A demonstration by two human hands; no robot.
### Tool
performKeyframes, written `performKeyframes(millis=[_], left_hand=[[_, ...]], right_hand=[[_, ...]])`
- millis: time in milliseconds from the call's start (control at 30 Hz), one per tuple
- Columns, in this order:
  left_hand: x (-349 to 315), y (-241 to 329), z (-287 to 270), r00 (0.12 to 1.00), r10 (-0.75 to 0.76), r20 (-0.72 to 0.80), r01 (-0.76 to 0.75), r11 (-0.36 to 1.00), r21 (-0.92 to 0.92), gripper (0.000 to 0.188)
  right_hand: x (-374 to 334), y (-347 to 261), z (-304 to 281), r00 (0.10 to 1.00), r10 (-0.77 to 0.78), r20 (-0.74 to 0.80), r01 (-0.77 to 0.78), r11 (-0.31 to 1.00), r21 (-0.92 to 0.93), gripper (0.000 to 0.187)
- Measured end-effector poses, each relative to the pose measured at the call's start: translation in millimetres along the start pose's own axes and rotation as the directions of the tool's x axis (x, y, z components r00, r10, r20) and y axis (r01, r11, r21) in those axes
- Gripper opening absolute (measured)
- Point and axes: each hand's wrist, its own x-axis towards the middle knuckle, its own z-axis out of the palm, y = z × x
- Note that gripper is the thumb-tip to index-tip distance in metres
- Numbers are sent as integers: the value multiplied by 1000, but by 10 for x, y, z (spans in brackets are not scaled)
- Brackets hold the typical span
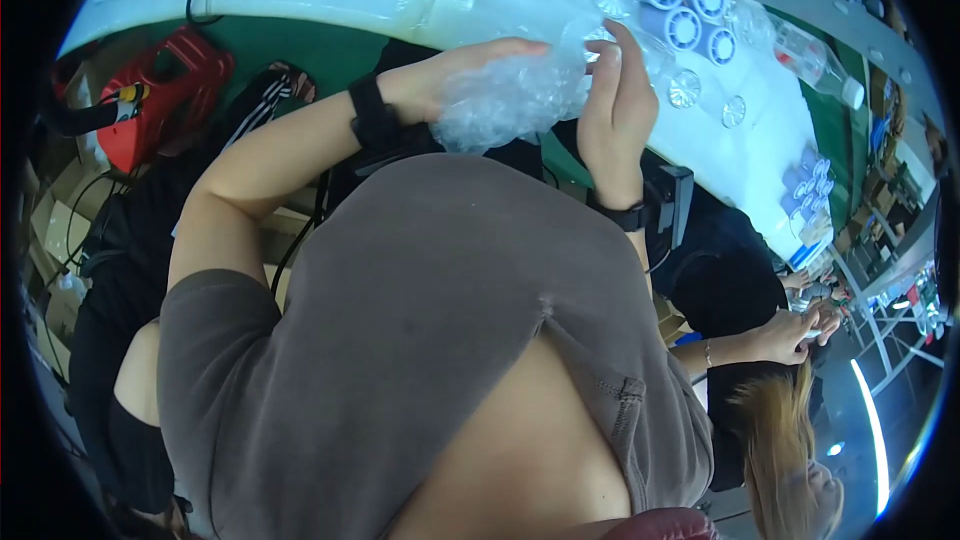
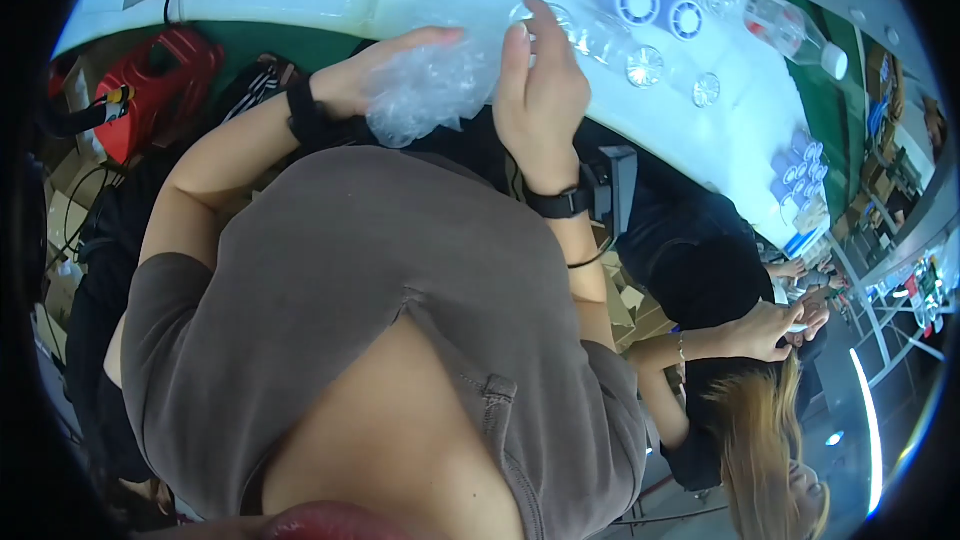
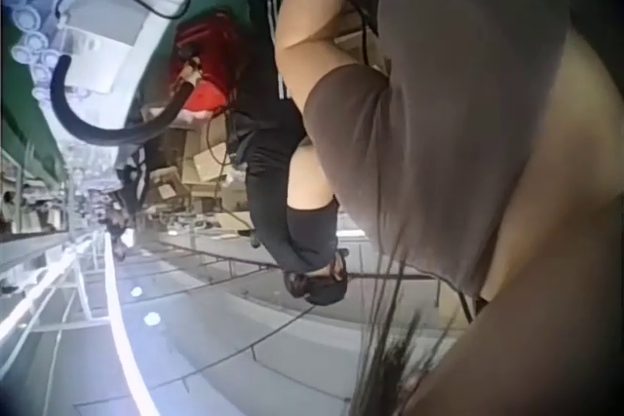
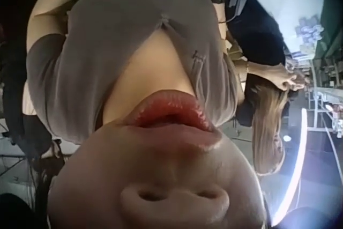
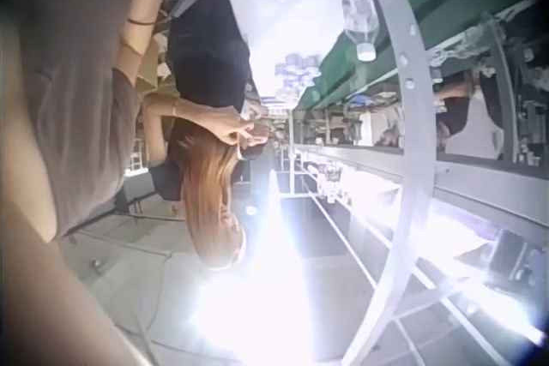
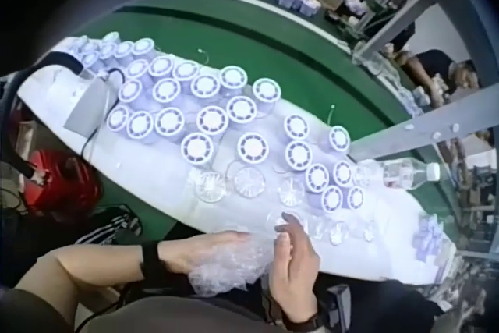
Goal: The person takes a plastic cup and a motor from the table, fits the motor into the cup by hand, and sets the assembled unit back onto the table, repeating the process.
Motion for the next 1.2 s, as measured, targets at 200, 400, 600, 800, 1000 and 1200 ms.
performKeyframes(millis=[200, 400, 600, 800, 1000, 1200], left_hand=[[89, -89, -264, 1000, 14, 12, -11, 978, -210, 43], [120, -59, -376, 999, -33, -29, 32, 998, -51, 45], [74, 78, -331, 985, -128, -114, 110, 982, -154, 45], [100, 90, -403, 958, -282, -50, 258, 926, -277, 44], [66, 117, -345, 975, -214, 50, 219, 930, -296, 44], [63, 119, -384, 989, -130, 73, 148, 923, -354, 46]], right_hand=[[-179, -78, 356, 952, -283, -113, 255, 943, -212, 39], [-177, 157, 468, 987, -34, -158, 21, 997, -80, 26], [-142, 153, 479, 939, -32, -343, 102, 977, 188, 11], [-119, 22, 409, 915, -155, -372, 177, 984, 27, 8], [-130, -198, 219, 921, -87, -379, 174, 964, 202, 8], [-186, -379, 116, 895, 190, -404, 20, 887, 461, 8]])
